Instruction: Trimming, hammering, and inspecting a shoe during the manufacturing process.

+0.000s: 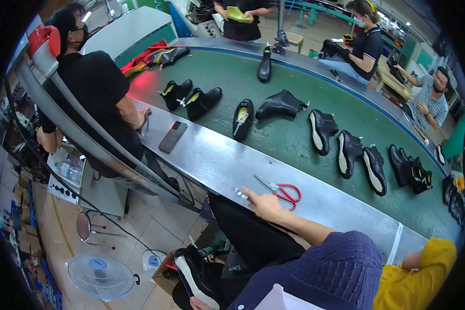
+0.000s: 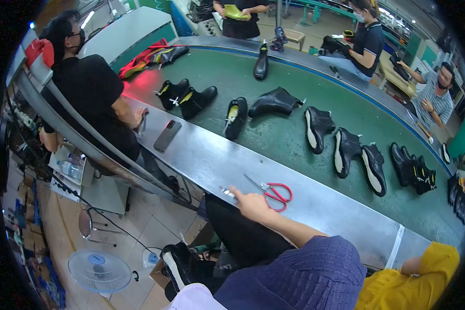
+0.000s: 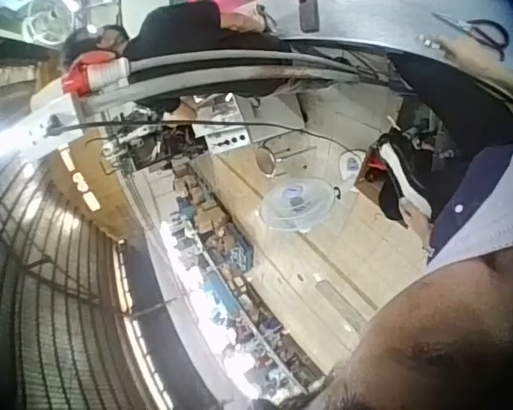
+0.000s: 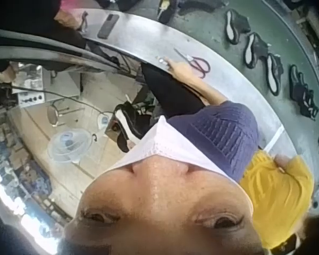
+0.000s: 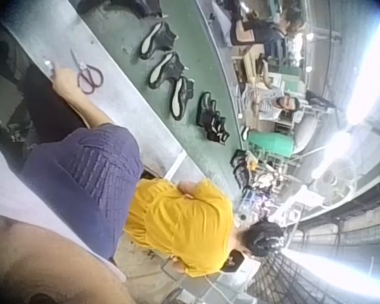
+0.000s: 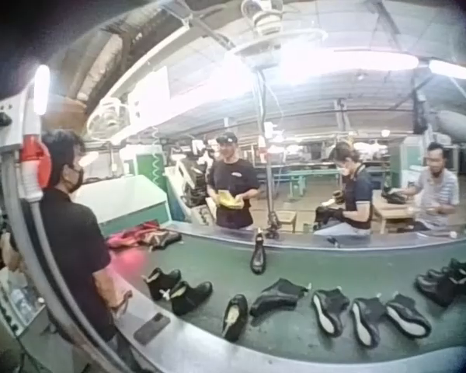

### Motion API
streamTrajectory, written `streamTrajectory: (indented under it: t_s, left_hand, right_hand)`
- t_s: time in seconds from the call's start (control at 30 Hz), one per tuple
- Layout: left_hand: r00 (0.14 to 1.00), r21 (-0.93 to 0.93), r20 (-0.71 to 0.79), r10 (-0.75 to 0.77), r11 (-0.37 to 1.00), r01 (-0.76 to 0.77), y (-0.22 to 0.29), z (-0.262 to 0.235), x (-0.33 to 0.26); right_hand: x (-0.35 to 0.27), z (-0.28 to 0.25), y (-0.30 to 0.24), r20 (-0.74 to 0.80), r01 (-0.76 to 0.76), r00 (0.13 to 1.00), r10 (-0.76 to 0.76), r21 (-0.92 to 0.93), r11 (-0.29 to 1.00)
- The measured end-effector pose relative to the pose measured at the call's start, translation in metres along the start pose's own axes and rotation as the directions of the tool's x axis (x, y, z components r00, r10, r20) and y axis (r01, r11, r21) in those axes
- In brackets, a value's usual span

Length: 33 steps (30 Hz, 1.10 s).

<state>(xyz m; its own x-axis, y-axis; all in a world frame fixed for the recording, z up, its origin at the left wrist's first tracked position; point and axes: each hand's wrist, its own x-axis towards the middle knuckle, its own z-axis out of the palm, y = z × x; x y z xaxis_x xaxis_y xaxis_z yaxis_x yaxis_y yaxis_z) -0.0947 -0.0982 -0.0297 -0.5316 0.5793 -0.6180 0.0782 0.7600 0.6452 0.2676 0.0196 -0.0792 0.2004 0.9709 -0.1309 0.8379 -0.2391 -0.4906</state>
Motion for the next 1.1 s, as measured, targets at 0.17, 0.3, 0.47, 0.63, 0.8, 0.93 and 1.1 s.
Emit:
streamTrajectory:
  t_s: [0.17,0.3,0.47,0.63,0.8,0.93,1.1]
  left_hand:
    - [0.993,0.022,-0.051,0.104,0.994,-0.103,-0.056,0.0,0.041]
    - [0.917,-0.286,0.376,0.134,0.958,-0.023,-0.15,-0.026,0.138]
    - [0.788,-0.237,0.616,0.006,0.955,0.178,-0.067,-0.007,0.135]
    - [0.761,-0.266,0.641,-0.098,0.902,0.34,0.025,0.018,0.072]
    - [0.8,-0.227,0.599,0.03,0.965,0.133,0.028,0.013,0.05]
    - [0.732,-0.215,0.637,0.242,0.968,-0.133,0.049,0.024,0.024]
    - [0.39,-0.352,0.636,0.666,0.7,-0.622,0.11,0.094,0.017]
  right_hand:
    - [0.031,-0.007,0.026,-0.046,-0.184,0.982,0.182,-0.039,0.982]
    - [0.043,-0.009,0.023,-0.012,-0.208,0.978,0.207,-0.087,0.974]
    - [0.047,0.027,0.046,-0.098,-0.183,0.981,0.167,-0.175,0.967]
    - [0.02,0.011,0.027,-0.349,0.023,0.931,-0.104,-0.228,0.973]
    - [-0.006,-0.002,0.012,-0.153,0.133,0.982,-0.107,0.171,0.976]
    - [-0.023,-0.029,-0.037,0.007,0.31,0.938,-0.345,0.421,0.852]
    - [-0.035,-0.062,-0.111,-0.203,0.63,0.734,-0.648,0.56,0.537]
